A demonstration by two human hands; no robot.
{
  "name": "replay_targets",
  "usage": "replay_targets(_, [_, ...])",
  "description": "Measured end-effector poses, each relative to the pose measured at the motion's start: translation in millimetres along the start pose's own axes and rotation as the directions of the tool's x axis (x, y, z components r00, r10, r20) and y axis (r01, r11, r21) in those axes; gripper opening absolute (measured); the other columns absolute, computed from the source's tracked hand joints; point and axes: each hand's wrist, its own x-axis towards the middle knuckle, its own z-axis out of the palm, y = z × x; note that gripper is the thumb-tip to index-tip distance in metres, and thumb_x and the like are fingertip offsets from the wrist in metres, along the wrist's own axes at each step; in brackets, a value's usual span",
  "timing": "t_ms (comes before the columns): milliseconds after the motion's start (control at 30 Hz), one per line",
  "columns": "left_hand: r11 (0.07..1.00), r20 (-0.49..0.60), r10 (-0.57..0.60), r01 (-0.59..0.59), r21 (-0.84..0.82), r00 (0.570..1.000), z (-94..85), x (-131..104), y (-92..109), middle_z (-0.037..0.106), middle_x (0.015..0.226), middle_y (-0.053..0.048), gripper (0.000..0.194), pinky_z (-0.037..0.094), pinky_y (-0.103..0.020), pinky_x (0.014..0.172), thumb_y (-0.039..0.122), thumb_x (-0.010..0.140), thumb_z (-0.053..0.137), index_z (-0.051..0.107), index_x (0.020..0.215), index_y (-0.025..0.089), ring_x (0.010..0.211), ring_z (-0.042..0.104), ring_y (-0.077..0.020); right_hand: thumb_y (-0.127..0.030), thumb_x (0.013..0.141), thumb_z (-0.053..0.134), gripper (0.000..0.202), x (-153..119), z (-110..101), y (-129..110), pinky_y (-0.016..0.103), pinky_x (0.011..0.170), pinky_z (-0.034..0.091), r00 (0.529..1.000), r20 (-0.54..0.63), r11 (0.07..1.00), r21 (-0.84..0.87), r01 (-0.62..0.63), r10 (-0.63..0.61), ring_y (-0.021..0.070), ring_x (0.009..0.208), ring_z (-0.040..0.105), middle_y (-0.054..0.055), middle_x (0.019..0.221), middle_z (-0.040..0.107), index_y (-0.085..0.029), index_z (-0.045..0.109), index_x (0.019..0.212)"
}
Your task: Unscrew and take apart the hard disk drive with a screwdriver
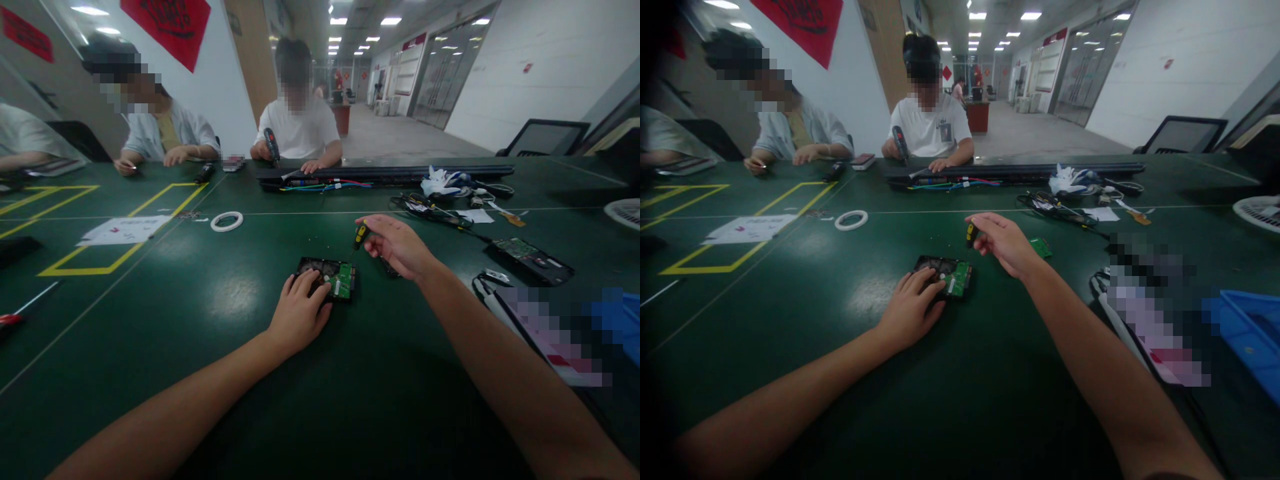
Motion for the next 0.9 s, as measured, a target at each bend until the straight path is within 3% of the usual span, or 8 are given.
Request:
replay_targets(167, [1.0, 0.01, 0.0, 0.0, 0.011, 1.0, -1.3, 0.4, 0.4, 0.052, 0.15, -0.016, 0.036, 0.038, -0.065, 0.117, 0.03, 0.097, 0.061, 0.064, 0.133, 0.024, 0.143, 0.047, -0.0371, -0.039, 0.088, 0.077, 0.022, -2.4, 2.8, -1.4, 0.027, 0.058, 0.044, 1.0, 0.016, 1.0, 0.007, 0.004, -0.004, 0.0129, 0.071, 0.062, 0.008, 0.109, 0.075, -0.02, 0.069, 0.095])
replay_targets(400, [1.0, 0.014, 0.004, -0.004, 0.011, 1.0, -0.9, 0.0, 0.0, 0.052, 0.151, -0.016, 0.036, 0.039, -0.065, 0.116, 0.031, 0.098, 0.06, 0.063, 0.133, 0.024, 0.142, 0.048, -0.0368, -0.035, 0.092, 0.069, 0.015, 2.1, 0.4, 2.0, 0.031, 0.062, 0.049, 1.0, 0.022, 0.996, 0.086, 0.0, -0.002, 0.0164, 0.071, 0.066, 0.008, 0.098, 0.075, -0.021, 0.067, 0.097])
replay_targets(567, [1.0, 0.01, 0.008, -0.008, 0.02, 1.0, 2.8, -0.8, -2.6, 0.052, 0.151, -0.016, 0.037, 0.039, -0.065, 0.116, 0.031, 0.098, 0.06, 0.063, 0.134, 0.024, 0.143, 0.047, -0.0371, -0.036, 0.091, 0.069, 0.022, -1.7, 1.0, -2.8, 0.029, 0.054, 0.041, 1.0, 0.015, 1.0, 0.01, -0.022, 0.021, 0.013, 0.065, 0.057, 0.007, 0.099, 0.072, -0.023, 0.074, 0.108])
replay_targets(900, [1.0, 0.014, 0.001, -0.001, 0.026, 1.0, 0.2, -0.1, 0.2, 0.052, 0.151, -0.015, 0.036, 0.039, -0.064, 0.116, 0.031, 0.098, 0.059, 0.063, 0.134, 0.025, 0.143, 0.048, -0.0363, -0.04, 0.086, 0.075, 0.022, -2.2, 2.4, -3.2, 0.028, 0.056, 0.041, 1.0, 0.012, 1.0, -0.01, -0.019, 0.019, 0.0127, 0.068, 0.056, 0.008, 0.107, 0.075, -0.021, 0.071, 0.095])
